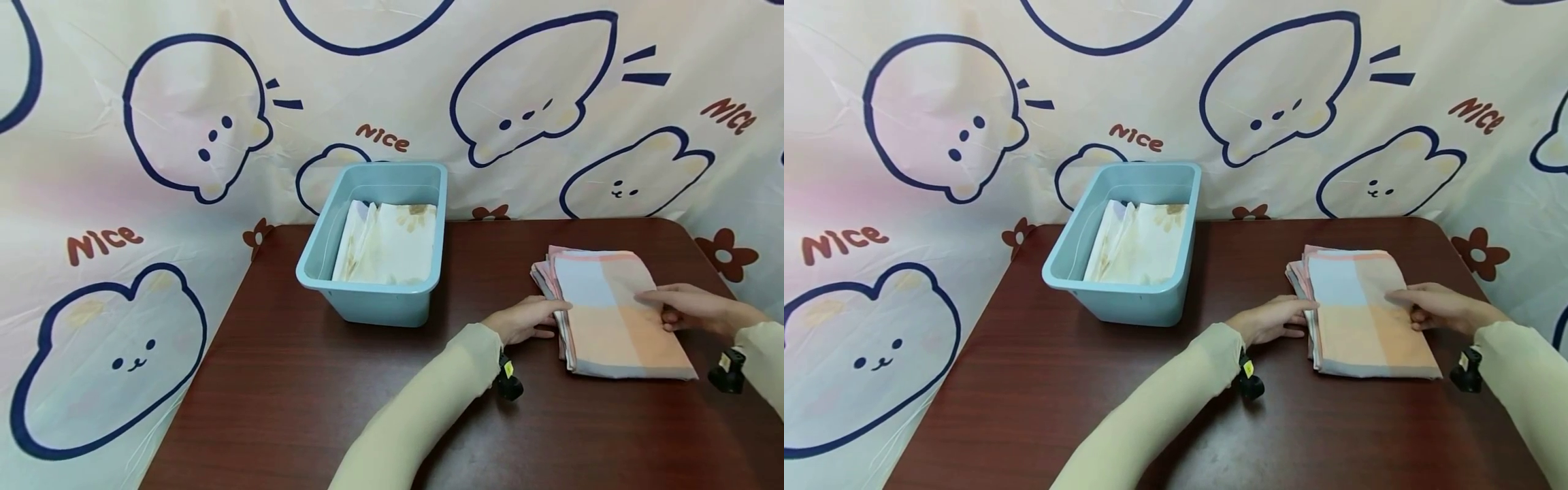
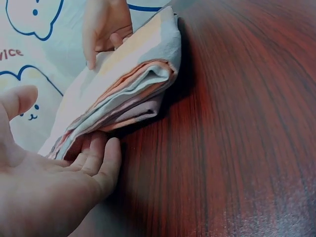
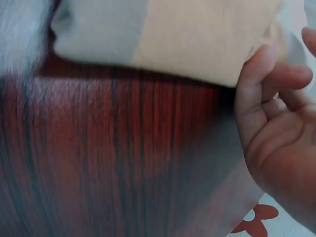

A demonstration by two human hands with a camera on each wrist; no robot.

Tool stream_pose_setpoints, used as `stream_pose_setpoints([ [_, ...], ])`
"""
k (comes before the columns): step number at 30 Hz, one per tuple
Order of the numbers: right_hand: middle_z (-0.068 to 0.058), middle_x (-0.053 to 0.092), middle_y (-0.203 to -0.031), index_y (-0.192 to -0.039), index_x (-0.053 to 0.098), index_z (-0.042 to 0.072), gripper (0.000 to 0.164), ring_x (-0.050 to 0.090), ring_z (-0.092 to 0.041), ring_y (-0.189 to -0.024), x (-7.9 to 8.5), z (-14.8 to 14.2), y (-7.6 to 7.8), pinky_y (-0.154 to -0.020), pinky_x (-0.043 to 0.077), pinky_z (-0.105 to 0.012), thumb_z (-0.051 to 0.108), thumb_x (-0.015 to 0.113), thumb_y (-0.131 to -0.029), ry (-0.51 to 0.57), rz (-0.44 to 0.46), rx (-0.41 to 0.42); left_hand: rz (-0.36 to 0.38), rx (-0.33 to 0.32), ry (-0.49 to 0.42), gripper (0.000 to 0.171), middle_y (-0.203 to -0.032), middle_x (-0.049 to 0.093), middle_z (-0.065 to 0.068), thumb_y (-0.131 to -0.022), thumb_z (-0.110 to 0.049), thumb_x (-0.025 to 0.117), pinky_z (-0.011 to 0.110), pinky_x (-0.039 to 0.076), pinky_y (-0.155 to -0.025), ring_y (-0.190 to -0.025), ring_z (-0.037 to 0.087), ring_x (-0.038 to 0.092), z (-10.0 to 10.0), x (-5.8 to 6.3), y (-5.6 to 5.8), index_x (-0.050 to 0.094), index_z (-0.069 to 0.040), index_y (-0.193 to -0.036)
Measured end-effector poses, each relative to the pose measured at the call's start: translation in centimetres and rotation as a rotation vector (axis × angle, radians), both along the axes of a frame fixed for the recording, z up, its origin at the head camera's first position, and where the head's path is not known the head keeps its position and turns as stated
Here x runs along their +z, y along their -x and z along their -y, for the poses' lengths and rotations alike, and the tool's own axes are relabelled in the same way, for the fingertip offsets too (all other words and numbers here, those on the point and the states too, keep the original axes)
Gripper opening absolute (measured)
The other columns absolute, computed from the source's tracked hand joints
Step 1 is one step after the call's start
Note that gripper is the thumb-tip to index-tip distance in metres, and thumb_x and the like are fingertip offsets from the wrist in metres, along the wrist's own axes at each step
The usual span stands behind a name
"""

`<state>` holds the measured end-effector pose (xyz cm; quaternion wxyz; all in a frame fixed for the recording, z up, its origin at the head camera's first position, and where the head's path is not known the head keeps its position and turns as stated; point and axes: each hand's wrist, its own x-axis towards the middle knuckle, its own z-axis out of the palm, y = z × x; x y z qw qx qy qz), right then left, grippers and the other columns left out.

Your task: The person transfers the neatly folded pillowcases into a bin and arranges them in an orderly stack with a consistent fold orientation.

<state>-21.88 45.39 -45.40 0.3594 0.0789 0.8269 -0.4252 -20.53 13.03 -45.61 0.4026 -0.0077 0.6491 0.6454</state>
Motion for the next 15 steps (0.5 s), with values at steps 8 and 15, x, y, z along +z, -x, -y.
stream_pose_setpoints([
  [8, 0.006, 0.045, -0.067, -0.09, 0.054, 0.018, 0.027, 0.049, -0.007, -0.064, -0.48, -0.52, -0.38, -0.068, 0.048, -0.028, 0.035, 0.044, -0.109, 0.159, 0.045, 0.044, 0.0, -0.048, 0.027, 0.033, -0.136, 0.058, 0.001, -0.098, -0.023, 0.064, 0.044, 0.049, -0.106, -0.116, 0.019, 0.058, -0.1, 0.06, -0.01, 0.061, -0.009, -0.128],
  [15, 0.007, 0.05, -0.069, -0.084, 0.052, 0.019, 0.029, 0.051, -0.007, -0.065, -0.36, 0.09, -0.98, -0.067, 0.047, -0.026, 0.033, 0.046, -0.109, 0.193, 0.079, 0.039, -0.034, -0.023, 0.0, 0.018, -0.103, 0.061, -0.002, -0.099, -0.022, 0.062, 0.042, 0.05, -0.099, -0.093, 0.013, 0.057, 0.21, -0.14, -0.38, 0.063, -0.009, -0.111],
])
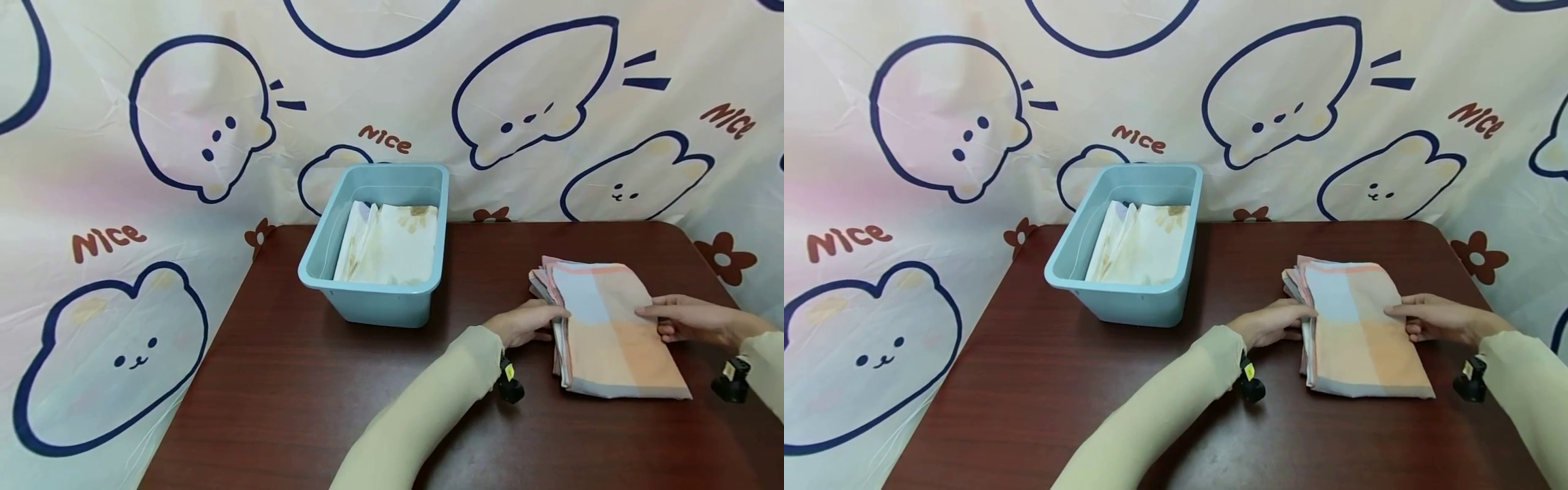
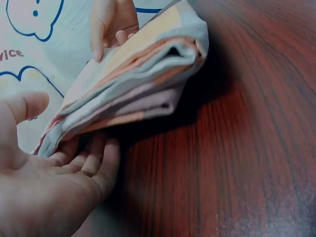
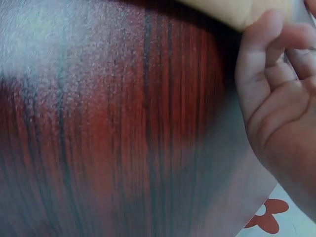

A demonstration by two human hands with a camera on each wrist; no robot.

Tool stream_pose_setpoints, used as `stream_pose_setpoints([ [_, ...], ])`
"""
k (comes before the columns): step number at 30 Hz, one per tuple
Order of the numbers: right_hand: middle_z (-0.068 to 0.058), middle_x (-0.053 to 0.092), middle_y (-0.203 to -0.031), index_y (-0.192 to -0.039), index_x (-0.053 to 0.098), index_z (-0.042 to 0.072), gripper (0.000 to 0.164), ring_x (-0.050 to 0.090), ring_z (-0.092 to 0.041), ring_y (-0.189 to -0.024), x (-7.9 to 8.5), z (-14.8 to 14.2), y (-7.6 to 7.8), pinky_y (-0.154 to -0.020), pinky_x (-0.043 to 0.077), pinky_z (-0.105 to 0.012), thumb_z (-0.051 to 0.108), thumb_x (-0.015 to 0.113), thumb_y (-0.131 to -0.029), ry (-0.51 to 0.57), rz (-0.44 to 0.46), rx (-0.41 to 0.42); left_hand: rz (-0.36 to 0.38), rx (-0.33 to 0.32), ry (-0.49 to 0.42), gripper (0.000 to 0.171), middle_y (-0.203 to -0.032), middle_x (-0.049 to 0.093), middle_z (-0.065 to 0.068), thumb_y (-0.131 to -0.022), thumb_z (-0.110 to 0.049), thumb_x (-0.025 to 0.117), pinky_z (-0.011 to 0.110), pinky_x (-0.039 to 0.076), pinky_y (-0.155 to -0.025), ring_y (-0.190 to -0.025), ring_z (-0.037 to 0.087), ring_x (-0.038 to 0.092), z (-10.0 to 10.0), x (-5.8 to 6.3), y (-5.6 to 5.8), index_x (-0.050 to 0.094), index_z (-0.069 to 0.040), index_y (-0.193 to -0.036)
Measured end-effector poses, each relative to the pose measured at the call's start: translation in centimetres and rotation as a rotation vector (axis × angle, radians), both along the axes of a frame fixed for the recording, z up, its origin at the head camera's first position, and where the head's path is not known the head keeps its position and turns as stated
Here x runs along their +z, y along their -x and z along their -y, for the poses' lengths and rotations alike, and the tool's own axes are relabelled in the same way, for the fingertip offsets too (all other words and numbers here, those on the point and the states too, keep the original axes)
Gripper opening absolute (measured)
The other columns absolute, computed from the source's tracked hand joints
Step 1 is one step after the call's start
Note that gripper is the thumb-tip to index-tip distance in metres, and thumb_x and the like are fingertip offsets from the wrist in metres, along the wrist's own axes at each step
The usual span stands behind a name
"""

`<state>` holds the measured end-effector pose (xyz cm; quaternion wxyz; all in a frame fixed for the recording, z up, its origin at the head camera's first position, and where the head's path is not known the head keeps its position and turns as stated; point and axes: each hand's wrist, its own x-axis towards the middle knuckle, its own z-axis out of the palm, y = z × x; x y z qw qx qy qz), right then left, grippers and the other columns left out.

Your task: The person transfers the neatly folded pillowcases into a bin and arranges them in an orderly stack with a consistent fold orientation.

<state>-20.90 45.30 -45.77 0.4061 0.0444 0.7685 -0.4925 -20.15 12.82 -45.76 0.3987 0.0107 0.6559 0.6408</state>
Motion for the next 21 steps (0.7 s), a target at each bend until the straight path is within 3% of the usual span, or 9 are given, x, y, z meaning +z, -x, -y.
stream_pose_setpoints([
  [3, 0.006, 0.05, -0.07, -0.082, 0.049, 0.018, 0.031, 0.051, -0.008, -0.066, 0.05, -0.09, -0.08, -0.067, 0.047, -0.027, 0.034, 0.047, -0.108, -0.001, -0.001, 0.008, -0.017, 0.04, -0.014, 0.014, -0.096, 0.058, 0.001, -0.1, -0.019, 0.062, 0.042, 0.051, -0.093, -0.086, 0.014, 0.057, 0.34, -0.28, -0.14, 0.057, -0.007, -0.106],
  [5, 0.005, 0.05, -0.07, -0.082, 0.048, 0.017, 0.031, 0.051, -0.008, -0.066, -0.07, -0.26, -0.05, -0.068, 0.046, -0.028, 0.034, 0.047, -0.108, -0.007, -0.008, 0.019, -0.028, 0.065, -0.027, 0.016, -0.1, 0.06, 0.005, -0.099, -0.014, 0.063, 0.044, 0.052, -0.094, -0.09, 0.017, 0.062, 0.55, -0.4, -0.17, 0.054, -0.006, -0.109],
  [8, 0.005, 0.051, -0.07, -0.084, 0.049, 0.016, 0.03, 0.051, -0.008, -0.066, -0.21, -0.34, -0.13, -0.068, 0.046, -0.029, 0.035, 0.047, -0.108, -0.012, -0.021, 0.025, -0.055, 0.099, 0.012, 0.043, -0.119, 0.061, 0.012, -0.096, -0.012, 0.068, 0.046, 0.051, -0.101, -0.107, 0.024, 0.065, 0.61, -0.48, -0.24, 0.047, -0.002, -0.132],
  [12, 0.006, 0.05, -0.07, -0.087, 0.049, 0.016, 0.029, 0.051, -0.008, -0.066, -0.35, -0.4, -0.39, -0.067, 0.045, -0.028, 0.034, 0.045, -0.109, -0.015, -0.036, 0.024, -0.093, 0.078, 0.089, 0.077, -0.15, 0.048, 0.012, -0.092, -0.015, 0.072, 0.042, 0.045, -0.111, -0.131, 0.024, 0.056, 0.53, -0.47, -0.31, 0.03, -0.006, -0.156],
  [17, 0.006, 0.049, -0.069, -0.088, 0.048, 0.015, 0.028, 0.051, -0.008, -0.066, -0.31, -0.25, -0.64, -0.067, 0.045, -0.028, 0.033, 0.045, -0.109, -0.026, -0.044, 0.024, -0.124, 0.051, 0.142, 0.084, -0.158, 0.042, 0.011, -0.091, -0.018, 0.074, 0.041, 0.041, -0.116, -0.143, 0.024, 0.046, 0.49, -0.53, -0.49, 0.027, -0.01, -0.159],
  [21, 0.005, 0.05, -0.07, -0.093, 0.051, 0.014, 0.025, 0.052, -0.009, -0.067, -0.22, 0.03, -0.63, -0.067, 0.045, -0.029, 0.032, 0.045, -0.109, -0.024, -0.052, 0.039, -0.15, 0.06, 0.18, 0.082, -0.158, 0.043, 0.009, -0.091, -0.02, 0.075, 0.04, 0.041, -0.115, -0.144, 0.023, 0.046, 0.48, -0.49, -0.69, 0.03, -0.013, -0.158],
])
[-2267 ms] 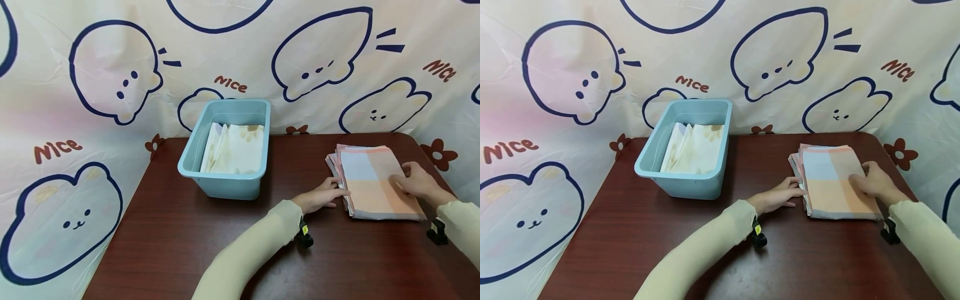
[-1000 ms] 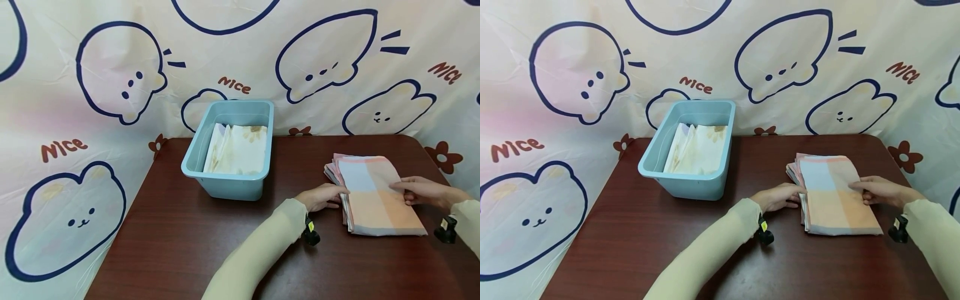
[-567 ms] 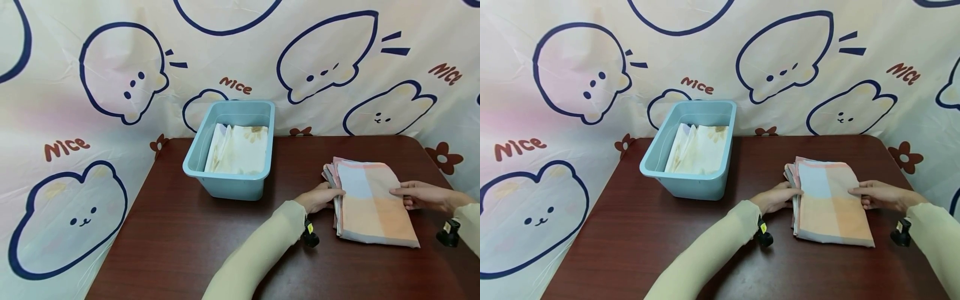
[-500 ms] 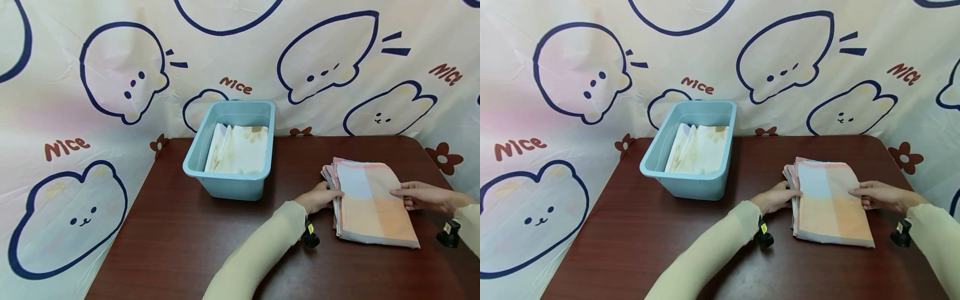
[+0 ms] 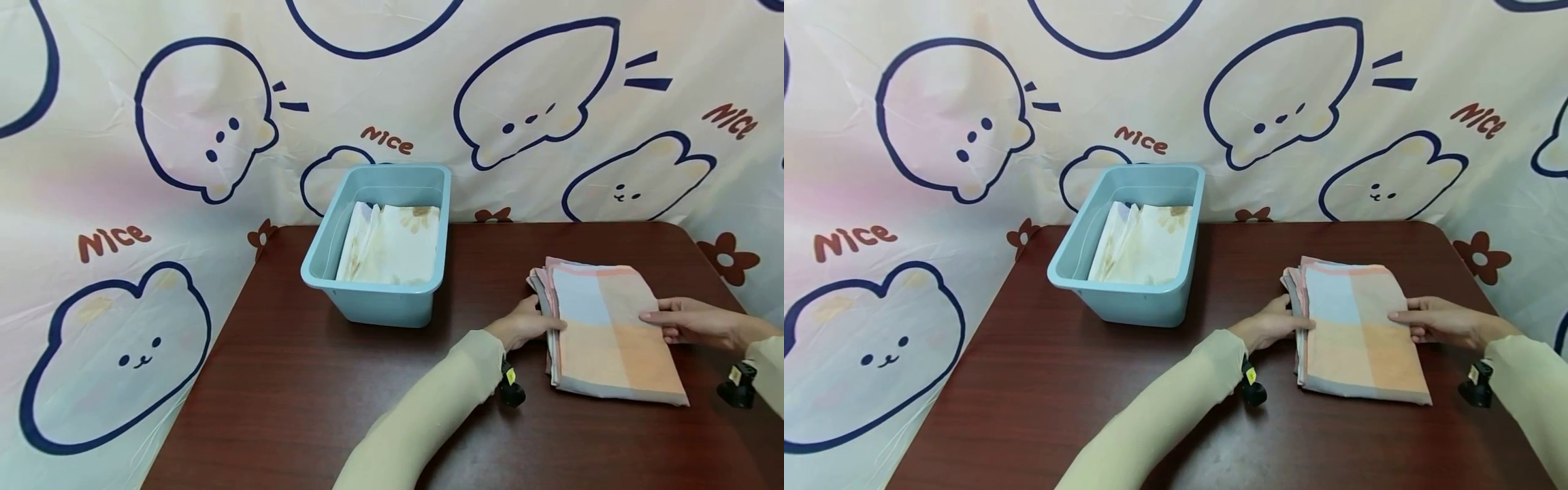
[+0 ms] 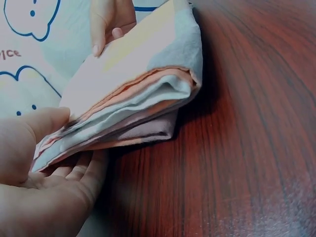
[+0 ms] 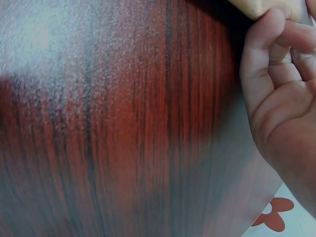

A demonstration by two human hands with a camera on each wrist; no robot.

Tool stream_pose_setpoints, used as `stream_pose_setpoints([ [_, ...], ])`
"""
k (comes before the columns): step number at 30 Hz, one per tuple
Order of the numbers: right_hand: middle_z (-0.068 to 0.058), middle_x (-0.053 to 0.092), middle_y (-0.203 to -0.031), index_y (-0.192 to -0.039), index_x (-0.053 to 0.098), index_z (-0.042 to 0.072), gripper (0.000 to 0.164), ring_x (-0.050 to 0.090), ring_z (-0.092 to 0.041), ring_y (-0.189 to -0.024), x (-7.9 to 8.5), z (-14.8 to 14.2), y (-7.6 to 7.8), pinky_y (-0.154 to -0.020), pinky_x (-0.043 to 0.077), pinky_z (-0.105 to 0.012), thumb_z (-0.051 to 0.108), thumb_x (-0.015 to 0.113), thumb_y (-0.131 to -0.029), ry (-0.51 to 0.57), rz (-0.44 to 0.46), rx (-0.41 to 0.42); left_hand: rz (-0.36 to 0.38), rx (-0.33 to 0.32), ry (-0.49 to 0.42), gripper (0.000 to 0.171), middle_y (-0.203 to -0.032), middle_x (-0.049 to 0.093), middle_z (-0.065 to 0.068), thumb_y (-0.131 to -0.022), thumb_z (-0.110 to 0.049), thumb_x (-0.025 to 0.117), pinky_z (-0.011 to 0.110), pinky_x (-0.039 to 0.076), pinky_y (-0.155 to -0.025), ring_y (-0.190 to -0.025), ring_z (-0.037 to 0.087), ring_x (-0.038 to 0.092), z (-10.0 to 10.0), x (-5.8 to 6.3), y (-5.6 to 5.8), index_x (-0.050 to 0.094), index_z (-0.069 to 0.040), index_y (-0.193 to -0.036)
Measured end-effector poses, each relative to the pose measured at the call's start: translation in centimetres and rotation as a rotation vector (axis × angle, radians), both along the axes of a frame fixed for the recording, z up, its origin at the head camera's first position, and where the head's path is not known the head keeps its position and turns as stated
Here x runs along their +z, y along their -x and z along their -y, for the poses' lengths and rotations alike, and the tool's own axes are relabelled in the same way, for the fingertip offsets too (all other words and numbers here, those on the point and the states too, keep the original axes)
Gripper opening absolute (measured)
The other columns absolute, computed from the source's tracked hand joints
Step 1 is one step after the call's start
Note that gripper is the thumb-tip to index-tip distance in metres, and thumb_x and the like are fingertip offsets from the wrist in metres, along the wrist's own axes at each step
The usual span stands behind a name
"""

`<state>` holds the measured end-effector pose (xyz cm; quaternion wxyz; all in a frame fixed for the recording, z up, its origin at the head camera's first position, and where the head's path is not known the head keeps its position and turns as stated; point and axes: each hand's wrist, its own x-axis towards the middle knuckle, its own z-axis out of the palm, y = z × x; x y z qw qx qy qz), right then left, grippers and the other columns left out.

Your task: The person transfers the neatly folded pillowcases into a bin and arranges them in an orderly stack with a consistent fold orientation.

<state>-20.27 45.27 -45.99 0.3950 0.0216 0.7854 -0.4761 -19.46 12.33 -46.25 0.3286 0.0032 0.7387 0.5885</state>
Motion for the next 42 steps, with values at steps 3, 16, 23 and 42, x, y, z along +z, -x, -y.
stream_pose_setpoints([
  [3, 0.005, 0.05, -0.071, -0.095, 0.052, 0.013, 0.022, 0.052, -0.01, -0.067, 0.1, 0.0, 0.1, -0.068, 0.045, -0.03, 0.03, 0.046, -0.109, 0.008, -0.007, 0.02, -0.046, -0.005, 0.001, 0.078, -0.149, 0.051, 0.011, -0.091, -0.018, 0.075, 0.039, 0.046, -0.11, -0.135, 0.023, 0.054, -0.1, 0.0, -0.1, 0.032, -0.014, -0.156],
  [16, 0.006, 0.052, -0.068, -0.087, 0.049, 0.014, 0.026, 0.054, -0.01, -0.068, 0.0, -0.3, -0.1, -0.068, 0.046, -0.03, 0.028, 0.045, -0.109, 0.015, -0.05, 0.07, -0.163, -0.044, 0.067, 0.084, -0.151, 0.051, 0.01, -0.094, -0.016, 0.073, 0.036, 0.048, -0.107, -0.135, 0.02, 0.055, 0.1, -0.4, -0.7, 0.022, -0.019, -0.161],
  [23, 0.007, 0.051, -0.066, -0.087, 0.047, 0.015, 0.027, 0.057, -0.01, -0.069, 0.1, -0.5, -0.3, -0.069, 0.048, -0.03, 0.03, 0.044, -0.109, 0.018, -0.055, 0.065, -0.192, -0.048, 0.071, 0.082, -0.152, 0.049, 0.009, -0.094, -0.014, 0.071, 0.034, 0.05, -0.104, -0.134, 0.019, 0.056, -0.1, -0.3, -0.8, 0.023, -0.018, -0.161],
  [42, 0.005, 0.05, -0.066, -0.101, 0.046, 0.008, 0.02, 0.053, -0.011, -0.063, -0.2, 0.2, -1.2, -0.063, 0.047, -0.032, 0.027, 0.047, -0.108, 0.012, -0.148, 0.068, -0.248, -0.114, 0.122, 0.084, -0.133, 0.058, 0.008, -0.089, -0.014, 0.076, 0.026, 0.05, -0.081, -0.106, 0.013, 0.061, 0.9, -0.2, -0.4, 0.027, -0.016, -0.158],
])
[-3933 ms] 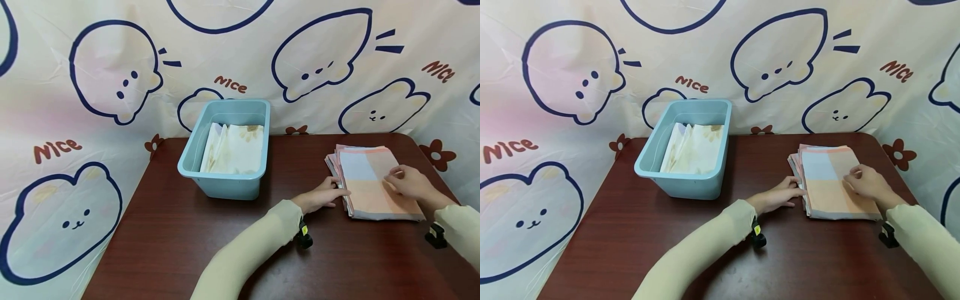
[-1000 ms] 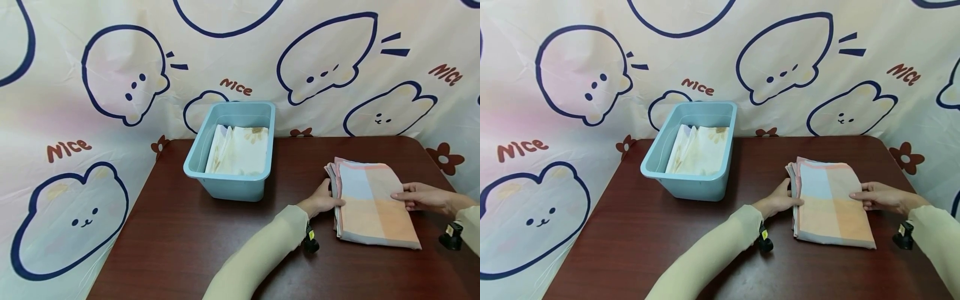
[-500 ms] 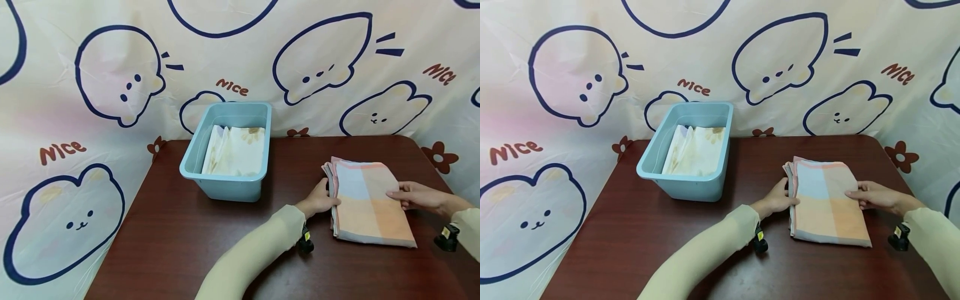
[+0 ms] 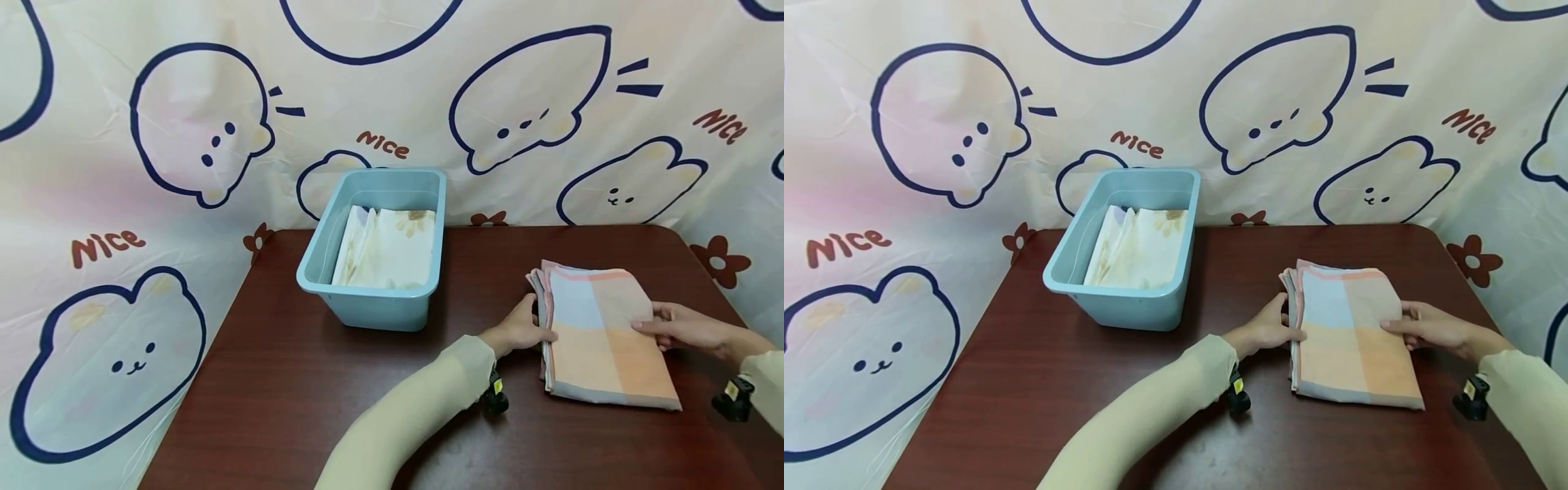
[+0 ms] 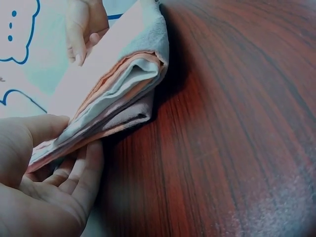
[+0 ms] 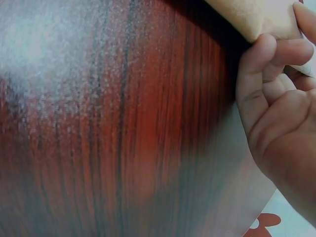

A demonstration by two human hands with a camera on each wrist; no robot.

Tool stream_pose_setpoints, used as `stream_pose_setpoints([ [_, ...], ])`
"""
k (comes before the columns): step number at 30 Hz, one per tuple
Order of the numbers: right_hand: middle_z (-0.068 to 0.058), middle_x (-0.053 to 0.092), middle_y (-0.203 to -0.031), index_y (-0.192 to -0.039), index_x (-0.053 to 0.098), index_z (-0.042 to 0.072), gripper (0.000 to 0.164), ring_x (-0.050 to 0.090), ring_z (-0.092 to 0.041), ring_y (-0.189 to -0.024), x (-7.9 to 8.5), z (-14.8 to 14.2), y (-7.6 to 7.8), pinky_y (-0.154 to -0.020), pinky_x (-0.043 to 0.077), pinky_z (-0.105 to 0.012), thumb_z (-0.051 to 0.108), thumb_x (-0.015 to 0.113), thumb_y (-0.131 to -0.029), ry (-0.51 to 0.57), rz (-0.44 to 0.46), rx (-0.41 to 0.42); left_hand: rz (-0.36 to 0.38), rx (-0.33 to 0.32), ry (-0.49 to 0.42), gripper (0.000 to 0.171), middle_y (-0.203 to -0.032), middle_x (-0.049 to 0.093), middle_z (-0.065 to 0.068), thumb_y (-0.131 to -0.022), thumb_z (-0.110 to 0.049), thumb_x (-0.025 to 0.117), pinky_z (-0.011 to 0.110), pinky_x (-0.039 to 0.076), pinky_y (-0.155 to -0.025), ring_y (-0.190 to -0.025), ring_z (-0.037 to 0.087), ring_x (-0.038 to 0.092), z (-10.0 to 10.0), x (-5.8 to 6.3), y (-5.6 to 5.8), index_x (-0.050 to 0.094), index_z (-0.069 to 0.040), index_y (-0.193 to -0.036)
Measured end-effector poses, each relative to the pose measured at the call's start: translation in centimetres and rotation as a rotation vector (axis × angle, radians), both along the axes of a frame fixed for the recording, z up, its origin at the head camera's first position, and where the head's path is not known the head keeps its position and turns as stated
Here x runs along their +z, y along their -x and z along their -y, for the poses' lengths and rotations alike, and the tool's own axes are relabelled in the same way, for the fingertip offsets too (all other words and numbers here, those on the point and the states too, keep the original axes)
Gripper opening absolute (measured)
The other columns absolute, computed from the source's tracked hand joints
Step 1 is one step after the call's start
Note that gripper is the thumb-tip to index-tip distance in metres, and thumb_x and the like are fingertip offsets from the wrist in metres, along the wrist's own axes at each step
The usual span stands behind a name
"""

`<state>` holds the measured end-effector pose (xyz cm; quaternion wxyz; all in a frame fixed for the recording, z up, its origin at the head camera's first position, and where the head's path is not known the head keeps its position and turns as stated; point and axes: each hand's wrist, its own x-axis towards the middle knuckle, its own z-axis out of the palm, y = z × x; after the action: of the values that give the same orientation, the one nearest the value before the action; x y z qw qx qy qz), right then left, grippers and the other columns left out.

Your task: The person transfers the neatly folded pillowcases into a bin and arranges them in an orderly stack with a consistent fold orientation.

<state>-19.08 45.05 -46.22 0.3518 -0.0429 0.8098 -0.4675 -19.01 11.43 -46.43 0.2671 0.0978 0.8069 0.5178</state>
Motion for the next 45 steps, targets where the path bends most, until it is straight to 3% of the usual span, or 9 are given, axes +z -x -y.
stream_pose_setpoints([
  [12, 0.004, 0.049, -0.065, -0.108, 0.047, 0.005, 0.024, 0.053, -0.014, -0.063, 0.3, 0.7, 0.1, -0.063, 0.044, -0.031, 0.029, 0.048, -0.108, -0.069, -0.055, -0.029, -0.001, 0.002, 0.02, 0.084, -0.143, 0.054, 0.008, -0.09, -0.013, 0.075, 0.028, 0.052, -0.089, -0.117, 0.015, 0.061, 0.2, 0.5, -0.2, 0.026, -0.017, -0.159],
  [19, 0.004, 0.048, -0.064, -0.111, 0.048, 0.005, 0.022, 0.054, -0.013, -0.063, 0.2, 1.0, 0.0, -0.063, 0.046, -0.031, 0.027, 0.047, -0.108, -0.03, -0.043, -0.009, 0.011, 0.02, 0.01, 0.083, -0.144, 0.053, 0.007, -0.09, -0.012, 0.075, 0.028, 0.052, -0.089, -0.121, 0.015, 0.059, 0.6, 0.4, -0.4, 0.028, -0.018, -0.158],
  [34, 0.006, 0.048, -0.064, -0.105, 0.05, 0.006, 0.022, 0.055, -0.016, -0.062, 0.6, 1.8, -0.7, -0.064, 0.044, -0.033, 0.028, 0.047, -0.108, -0.016, -0.059, -0.002, 0.04, -0.018, -0.071, 0.079, -0.12, 0.062, 0.01, -0.091, -0.008, 0.073, 0.027, 0.048, -0.067, -0.083, 0.01, 0.059, 2.0, 0.6, -0.7, 0.03, -0.018, -0.156],
  [39, 0.005, 0.048, -0.064, -0.112, 0.047, 0.003, 0.025, 0.056, -0.019, -0.064, 0.7, 2.1, -0.7, -0.063, 0.043, -0.033, 0.028, 0.046, -0.109, -0.018, -0.066, 0.0, 0.037, -0.015, -0.06, 0.079, -0.127, 0.06, 0.011, -0.091, -0.01, 0.073, 0.027, 0.049, -0.069, -0.091, 0.012, 0.061, 2.5, 0.8, -0.8, 0.029, -0.019, -0.157],
  [45, 0.006, 0.049, -0.067, -0.116, 0.048, 0.007, 0.023, 0.056, -0.016, -0.066, 0.9, 2.5, -0.6, -0.065, 0.043, -0.033, 0.029, 0.044, -0.109, -0.011, -0.041, -0.012, 0.023, -0.017, -0.074, 0.081, -0.13, 0.06, 0.01, -0.09, -0.01, 0.074, 0.027, 0.05, -0.074, -0.101, 0.012, 0.063, 3.0, 0.9, -0.7, 0.029, -0.016, -0.157],
])
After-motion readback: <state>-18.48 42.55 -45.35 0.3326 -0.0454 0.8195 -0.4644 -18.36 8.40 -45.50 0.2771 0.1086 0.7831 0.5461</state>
